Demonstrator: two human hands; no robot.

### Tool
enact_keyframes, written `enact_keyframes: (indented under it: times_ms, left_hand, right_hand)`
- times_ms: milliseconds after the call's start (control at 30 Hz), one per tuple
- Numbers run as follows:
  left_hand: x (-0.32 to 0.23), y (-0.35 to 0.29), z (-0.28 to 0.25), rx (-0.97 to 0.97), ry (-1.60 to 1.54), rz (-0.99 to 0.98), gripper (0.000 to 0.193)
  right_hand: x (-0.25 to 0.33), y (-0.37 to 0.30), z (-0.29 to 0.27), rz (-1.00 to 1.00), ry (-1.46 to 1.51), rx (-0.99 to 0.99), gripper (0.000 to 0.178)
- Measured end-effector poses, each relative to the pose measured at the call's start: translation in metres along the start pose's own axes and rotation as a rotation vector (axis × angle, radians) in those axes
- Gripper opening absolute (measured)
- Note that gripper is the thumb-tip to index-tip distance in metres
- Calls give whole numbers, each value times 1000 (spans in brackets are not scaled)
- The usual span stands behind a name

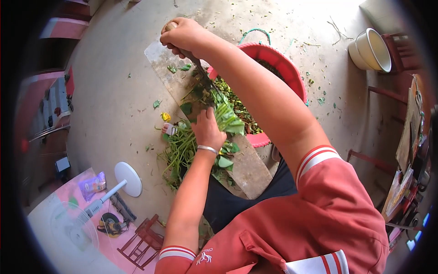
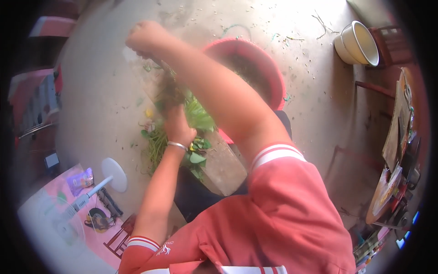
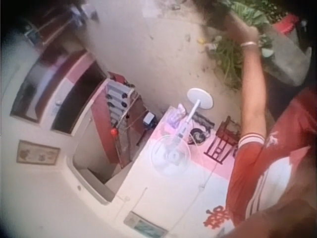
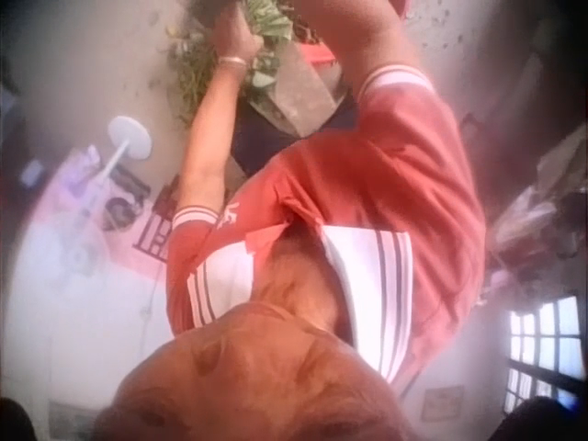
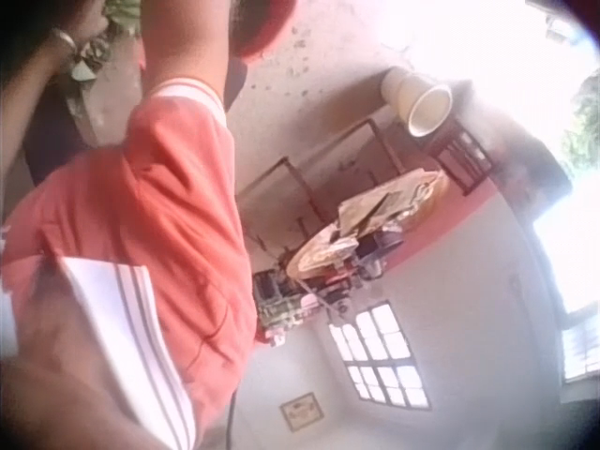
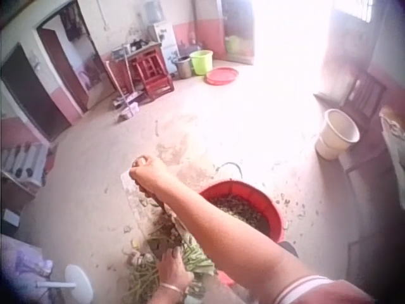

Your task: The person chops a bundle of green leaves using a large cleaver on a wooden board over a red bucket, occasionally gathering more leaves from the floor.

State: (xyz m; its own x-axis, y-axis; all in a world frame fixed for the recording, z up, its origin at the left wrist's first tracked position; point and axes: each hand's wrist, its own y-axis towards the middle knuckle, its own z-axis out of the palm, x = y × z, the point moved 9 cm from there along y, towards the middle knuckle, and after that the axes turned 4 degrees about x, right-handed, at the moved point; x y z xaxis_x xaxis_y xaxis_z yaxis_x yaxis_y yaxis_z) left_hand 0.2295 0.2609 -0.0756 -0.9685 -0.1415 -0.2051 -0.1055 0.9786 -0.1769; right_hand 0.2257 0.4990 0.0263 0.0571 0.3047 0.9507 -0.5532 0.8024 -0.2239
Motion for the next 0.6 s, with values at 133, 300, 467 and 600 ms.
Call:
enact_keyframes:
  times_ms: [133, 300, 467, 600]
  left_hand:
    - [11, 19, 7, 23, 53, -121, 66]
    - [16, 20, 10, -21, -69, -114, 50]
    - [-2, 1, -7, -71, 3, 22, 65]
    - [-7, -1, 12, 234, 14, -4, 68]
  right_hand:
    - [9, -62, 5, -248, -27, -42, 21]
    - [-42, -174, -5, -199, -166, -12, 15]
    - [-16, -88, -16, -241, -65, -17, 24]
    - [-1, 11, 1, -39, 3, 54, 22]
